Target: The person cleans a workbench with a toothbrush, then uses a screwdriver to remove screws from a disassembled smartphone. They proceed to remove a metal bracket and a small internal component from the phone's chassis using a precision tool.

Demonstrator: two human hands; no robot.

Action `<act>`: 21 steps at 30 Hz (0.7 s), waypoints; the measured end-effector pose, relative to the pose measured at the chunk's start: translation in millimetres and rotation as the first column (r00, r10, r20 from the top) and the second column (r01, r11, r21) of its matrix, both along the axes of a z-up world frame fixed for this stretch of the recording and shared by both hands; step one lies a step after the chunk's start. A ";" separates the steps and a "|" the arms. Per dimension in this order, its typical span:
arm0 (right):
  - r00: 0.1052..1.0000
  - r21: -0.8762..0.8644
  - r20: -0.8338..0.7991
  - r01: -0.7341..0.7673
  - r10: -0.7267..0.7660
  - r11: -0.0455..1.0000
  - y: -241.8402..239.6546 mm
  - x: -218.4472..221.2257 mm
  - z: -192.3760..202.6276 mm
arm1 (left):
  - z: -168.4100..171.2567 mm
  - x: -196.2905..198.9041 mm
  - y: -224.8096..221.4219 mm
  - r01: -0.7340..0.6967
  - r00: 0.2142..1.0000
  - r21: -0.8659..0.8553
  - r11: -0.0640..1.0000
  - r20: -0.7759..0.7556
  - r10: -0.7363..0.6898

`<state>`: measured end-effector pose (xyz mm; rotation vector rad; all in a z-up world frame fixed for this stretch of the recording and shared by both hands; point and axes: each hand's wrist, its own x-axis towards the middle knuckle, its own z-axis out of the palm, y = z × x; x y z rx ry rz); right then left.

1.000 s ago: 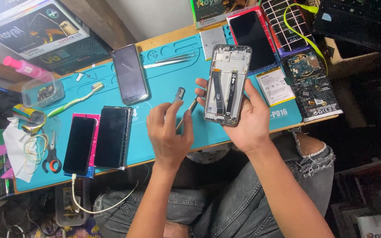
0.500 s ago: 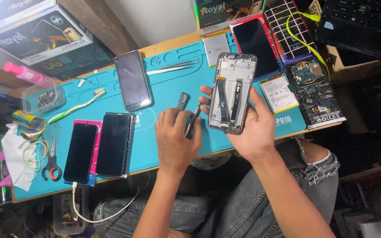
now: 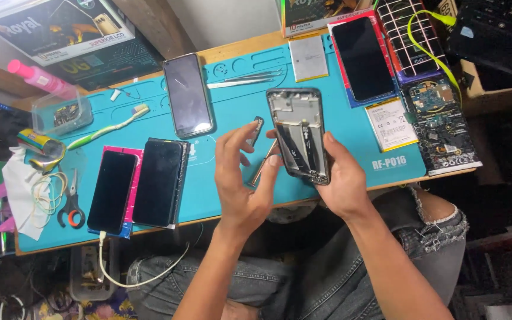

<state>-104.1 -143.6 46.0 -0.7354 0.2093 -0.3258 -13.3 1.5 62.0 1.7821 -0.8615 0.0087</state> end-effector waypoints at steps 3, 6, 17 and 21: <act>0.999 -0.203 -0.049 0.010 -0.020 0.979 0.5 1.4 -14.6 | 7.8 -7.5 -5.7 0.026 0.989 -0.170 0.985 -0.141 -0.050; 0.998 -0.137 -0.050 0.019 -0.026 0.990 -6.5 -0.4 -45.9 | 12.0 -17.0 -8.4 0.011 0.981 -0.183 0.983 -0.189 -0.046; 0.972 0.263 -0.060 0.235 -0.228 0.936 11.2 1.4 26.7 | 20.7 -61.8 -4.8 -0.003 0.999 -0.141 0.990 0.043 0.009; 0.989 0.238 0.116 0.057 -0.087 0.970 -3.2 -9.7 15.4 | 20.0 -75.7 1.8 0.082 0.963 -0.101 0.992 0.264 -0.052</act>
